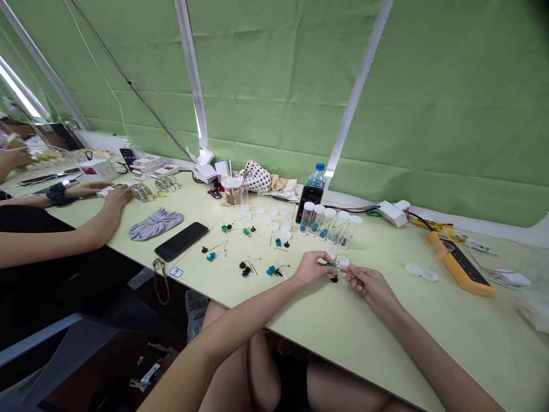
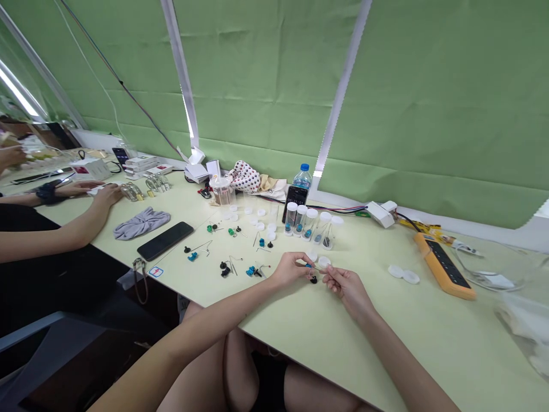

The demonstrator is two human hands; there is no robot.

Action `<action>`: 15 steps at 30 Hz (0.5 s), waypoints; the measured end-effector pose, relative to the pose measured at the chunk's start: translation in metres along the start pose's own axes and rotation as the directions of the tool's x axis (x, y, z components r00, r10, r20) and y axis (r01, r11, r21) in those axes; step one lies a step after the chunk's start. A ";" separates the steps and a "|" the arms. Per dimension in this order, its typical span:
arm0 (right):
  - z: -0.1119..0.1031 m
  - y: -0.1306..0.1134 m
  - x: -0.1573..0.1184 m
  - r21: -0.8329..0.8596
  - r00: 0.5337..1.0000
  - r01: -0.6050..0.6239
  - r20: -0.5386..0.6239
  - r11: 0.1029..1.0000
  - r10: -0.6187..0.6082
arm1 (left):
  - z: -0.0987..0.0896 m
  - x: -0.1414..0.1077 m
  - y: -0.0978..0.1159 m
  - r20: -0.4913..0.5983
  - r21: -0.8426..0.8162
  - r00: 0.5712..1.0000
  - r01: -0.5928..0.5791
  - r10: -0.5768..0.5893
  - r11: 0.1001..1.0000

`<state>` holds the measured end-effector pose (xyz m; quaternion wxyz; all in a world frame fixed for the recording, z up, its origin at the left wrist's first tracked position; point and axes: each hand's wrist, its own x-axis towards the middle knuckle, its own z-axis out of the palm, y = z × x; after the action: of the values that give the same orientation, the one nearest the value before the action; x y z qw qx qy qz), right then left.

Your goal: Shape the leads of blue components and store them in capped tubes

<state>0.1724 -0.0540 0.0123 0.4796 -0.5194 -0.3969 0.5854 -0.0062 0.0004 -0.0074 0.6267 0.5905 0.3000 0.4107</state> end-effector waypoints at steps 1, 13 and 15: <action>0.002 -0.001 -0.001 0.007 1.000 0.026 0.000 1.000 -0.026 | 0.000 0.000 0.000 -0.008 -0.004 1.000 -0.004 0.004 1.000; 0.002 -0.005 -0.002 -0.105 0.990 0.131 -0.037 0.986 -0.136 | -0.003 0.002 0.002 -0.107 -0.064 0.994 0.018 -0.024 0.998; 0.000 -0.006 -0.001 -0.115 0.986 0.150 -0.052 0.982 -0.156 | -0.002 0.003 0.001 -0.099 -0.099 0.995 0.021 -0.031 0.995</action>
<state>0.1729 -0.0541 0.0184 0.5056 -0.5306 -0.4527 0.5079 -0.0069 0.0040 -0.0068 0.6443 0.5336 0.3184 0.4458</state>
